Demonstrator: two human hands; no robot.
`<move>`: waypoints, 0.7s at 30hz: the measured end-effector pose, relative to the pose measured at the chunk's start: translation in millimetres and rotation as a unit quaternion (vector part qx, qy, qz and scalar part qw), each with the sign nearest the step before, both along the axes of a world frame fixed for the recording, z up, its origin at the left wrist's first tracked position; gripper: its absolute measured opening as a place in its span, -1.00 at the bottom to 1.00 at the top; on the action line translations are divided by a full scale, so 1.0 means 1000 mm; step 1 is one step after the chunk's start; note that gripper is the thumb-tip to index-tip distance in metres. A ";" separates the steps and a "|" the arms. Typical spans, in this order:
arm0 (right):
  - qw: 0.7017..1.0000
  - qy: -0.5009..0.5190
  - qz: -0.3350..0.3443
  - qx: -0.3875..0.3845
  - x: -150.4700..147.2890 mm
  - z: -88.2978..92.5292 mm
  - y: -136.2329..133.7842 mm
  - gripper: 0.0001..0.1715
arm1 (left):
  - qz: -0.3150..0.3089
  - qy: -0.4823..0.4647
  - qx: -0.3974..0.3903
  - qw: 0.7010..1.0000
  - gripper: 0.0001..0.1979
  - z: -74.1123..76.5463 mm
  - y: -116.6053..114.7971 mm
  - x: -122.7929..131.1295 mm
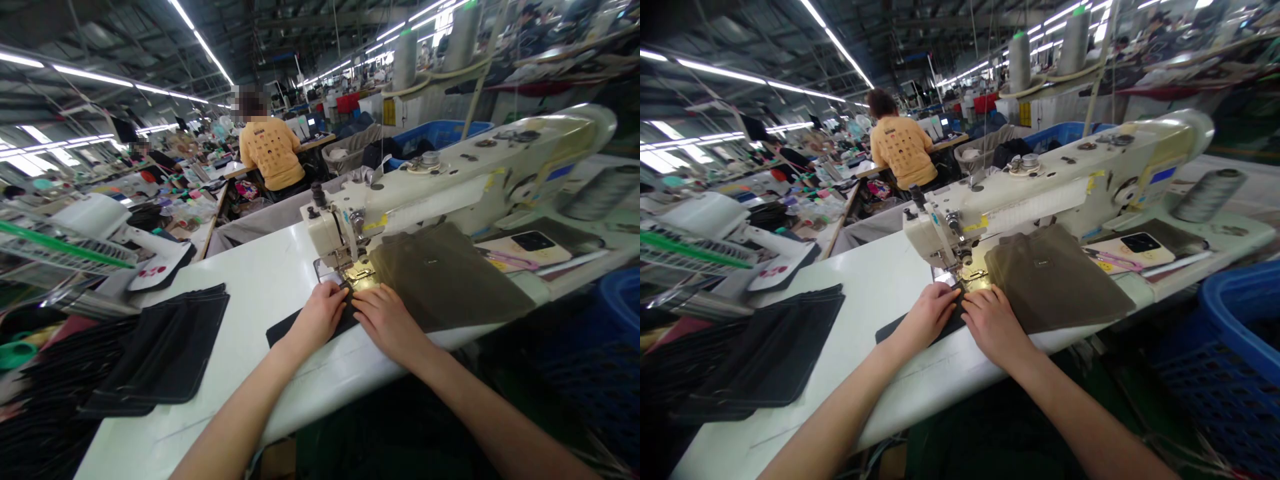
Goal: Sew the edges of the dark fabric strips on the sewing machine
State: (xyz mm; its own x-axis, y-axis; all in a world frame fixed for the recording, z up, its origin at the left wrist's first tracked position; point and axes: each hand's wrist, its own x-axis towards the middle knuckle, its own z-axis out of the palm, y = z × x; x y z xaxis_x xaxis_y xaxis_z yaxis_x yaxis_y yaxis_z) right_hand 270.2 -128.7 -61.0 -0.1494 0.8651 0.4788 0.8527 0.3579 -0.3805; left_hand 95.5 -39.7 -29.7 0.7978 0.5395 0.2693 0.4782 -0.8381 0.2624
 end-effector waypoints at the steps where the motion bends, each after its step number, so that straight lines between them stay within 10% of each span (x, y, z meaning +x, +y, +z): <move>1: 1.000 -0.008 -0.004 -0.003 0.000 0.001 0.001 -0.74 | 0.000 0.010 0.019 1.000 -0.71 -0.001 0.001 0.001; 21: 0.999 -0.037 -0.021 -0.015 0.001 0.004 0.007 -0.73 | -0.023 -0.013 0.057 0.998 -0.72 -0.004 0.011 0.000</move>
State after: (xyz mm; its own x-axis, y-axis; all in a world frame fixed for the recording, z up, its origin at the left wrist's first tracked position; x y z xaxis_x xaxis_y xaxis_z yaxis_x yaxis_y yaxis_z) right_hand 270.8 -121.4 -57.1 -0.1475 0.8847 0.4423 0.8927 0.3116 -0.3255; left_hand 95.4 -28.6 -33.7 0.8130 0.4671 0.3476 0.4324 -0.8842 0.1769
